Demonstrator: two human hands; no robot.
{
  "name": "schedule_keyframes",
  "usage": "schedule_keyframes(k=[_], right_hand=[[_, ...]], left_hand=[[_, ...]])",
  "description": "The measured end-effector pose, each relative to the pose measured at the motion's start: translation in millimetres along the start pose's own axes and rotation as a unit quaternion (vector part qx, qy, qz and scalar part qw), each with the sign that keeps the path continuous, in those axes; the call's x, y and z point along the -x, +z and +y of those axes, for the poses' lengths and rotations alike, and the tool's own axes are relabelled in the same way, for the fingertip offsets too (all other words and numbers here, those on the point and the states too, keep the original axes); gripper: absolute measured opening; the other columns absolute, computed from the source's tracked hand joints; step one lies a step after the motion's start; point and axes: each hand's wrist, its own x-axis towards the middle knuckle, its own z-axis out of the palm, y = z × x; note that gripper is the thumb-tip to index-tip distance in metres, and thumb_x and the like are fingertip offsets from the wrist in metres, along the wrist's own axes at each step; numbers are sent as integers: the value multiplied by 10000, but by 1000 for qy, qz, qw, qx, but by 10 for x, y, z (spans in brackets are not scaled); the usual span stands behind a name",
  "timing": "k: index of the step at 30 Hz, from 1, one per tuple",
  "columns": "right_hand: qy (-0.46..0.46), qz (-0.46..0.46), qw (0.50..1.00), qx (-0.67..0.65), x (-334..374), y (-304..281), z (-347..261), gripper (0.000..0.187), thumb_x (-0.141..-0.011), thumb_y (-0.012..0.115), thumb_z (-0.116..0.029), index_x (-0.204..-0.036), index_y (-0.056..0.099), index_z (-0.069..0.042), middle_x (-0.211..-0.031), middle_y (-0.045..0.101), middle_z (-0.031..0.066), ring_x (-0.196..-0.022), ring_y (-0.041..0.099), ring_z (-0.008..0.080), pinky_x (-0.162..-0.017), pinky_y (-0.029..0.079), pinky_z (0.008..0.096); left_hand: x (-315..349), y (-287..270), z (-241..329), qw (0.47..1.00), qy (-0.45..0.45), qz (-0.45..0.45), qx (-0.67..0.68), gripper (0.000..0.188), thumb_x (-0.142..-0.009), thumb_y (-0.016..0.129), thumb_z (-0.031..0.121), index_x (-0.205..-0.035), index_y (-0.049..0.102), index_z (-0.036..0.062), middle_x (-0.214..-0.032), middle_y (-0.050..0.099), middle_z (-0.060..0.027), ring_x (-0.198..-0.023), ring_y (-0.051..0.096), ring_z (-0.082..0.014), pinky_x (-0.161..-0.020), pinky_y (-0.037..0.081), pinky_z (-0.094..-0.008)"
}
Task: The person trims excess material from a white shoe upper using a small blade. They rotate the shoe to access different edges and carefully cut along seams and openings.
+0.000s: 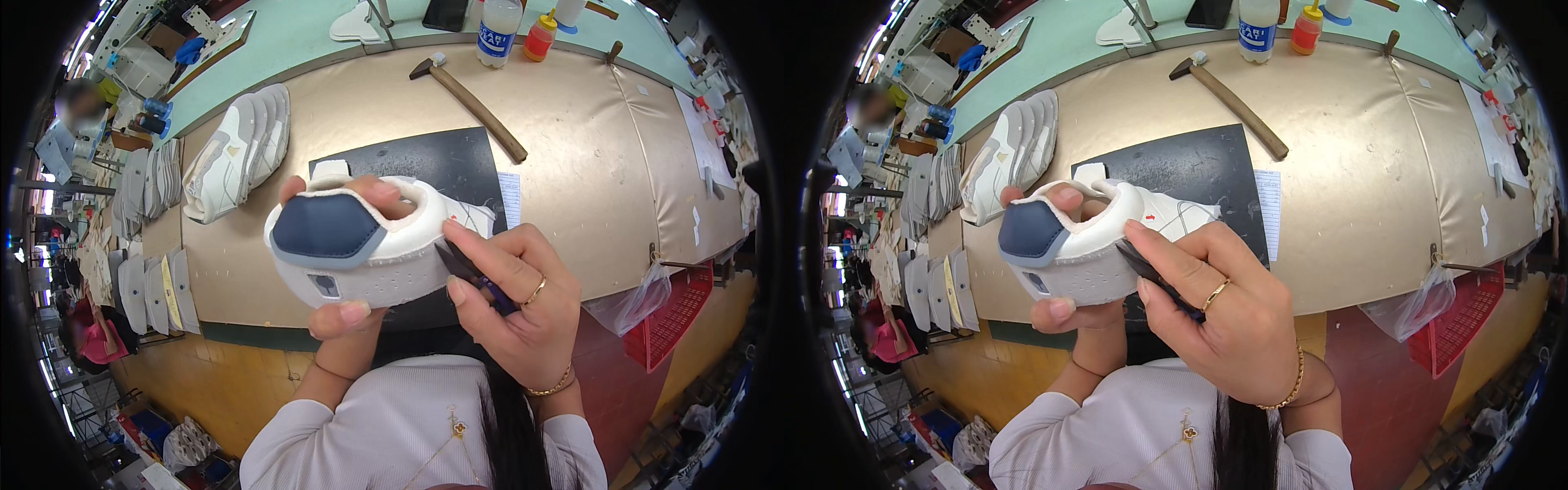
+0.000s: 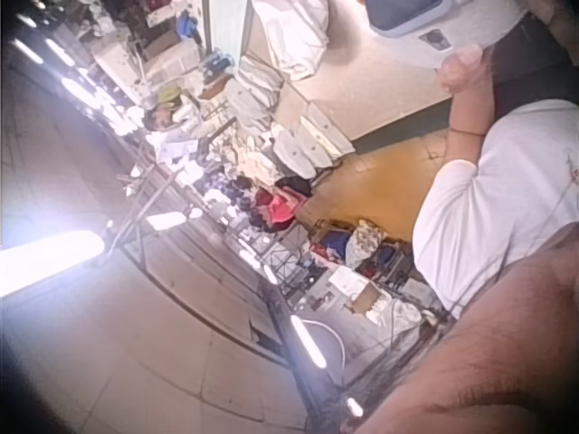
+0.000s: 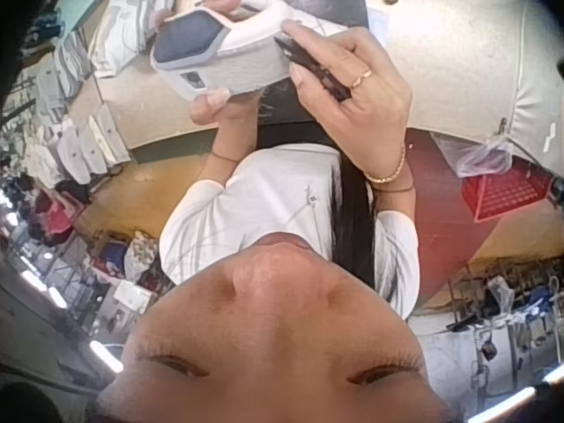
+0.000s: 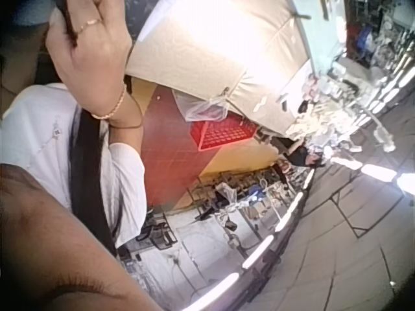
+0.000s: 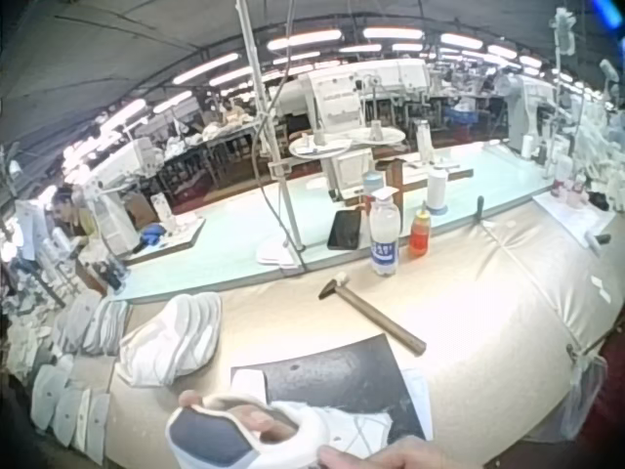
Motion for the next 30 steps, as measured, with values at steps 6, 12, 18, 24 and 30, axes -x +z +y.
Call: schedule_keyframes(k=[6, 12, 18, 24, 30], right_hand=[[-5, 31, 1000, 5, -11, 84, 25, 434, -755, 740, 15, -1183, 702, -47, -823, 569, 39, -640, 513, 107, -569, 426, 242], [-35, 63, 997, -33, -7, 179, 107, 410, -787, 711, 52, -1190, 689, -19, -844, 559, 38, -638, 520, 75, -520, 419, 227], [8, 56, 997, -47, -1, 141, 41, 421, -774, 724, 56, -1187, 694, -26, -856, 562, 32, -635, 519, 67, -518, 418, 217], [-21, 43, 999, -14, -27, 124, 66, 461, -722, 753, 51, -1171, 707, -43, -870, 579, 26, -647, 504, 79, -564, 426, 220], [-29, 33, 999, 3, -31, 95, 30, 502, -729, 763, 34, -1216, 684, -58, -837, 577, 48, -654, 545, 142, -568, 474, 260]], left_hand=[[40, -68, 59, 999, -6, -3, -51, 1055, -550, 731, 284, -1481, 245, 195, -1131, 608, -226, -1068, 583, -308, -970, 477, -421], [29, 64, 51, 998, -19, 41, -39, 1057, -556, 729, 298, -1483, 231, 202, -1139, 590, -221, -1076, 576, -311, -963, 485, -432], [-7, 15, -24, 999, -9, 29, 31, 1035, -563, 674, 291, -1498, 238, 207, -1151, 574, -236, -1063, 572, -331, -944, 495, -450], [-22, -26, -27, 1000, 0, 15, 21, 1034, -554, 662, 282, -1499, 249, 209, -1123, 586, -246, -1041, 579, -341, -946, 489, -461], [-1, 2, 7, 1000, -12, 25, 10, 1031, -551, 666, 272, -1492, 249, 208, -1120, 589, -244, -1053, 579, -337, -961, 481, -459]])
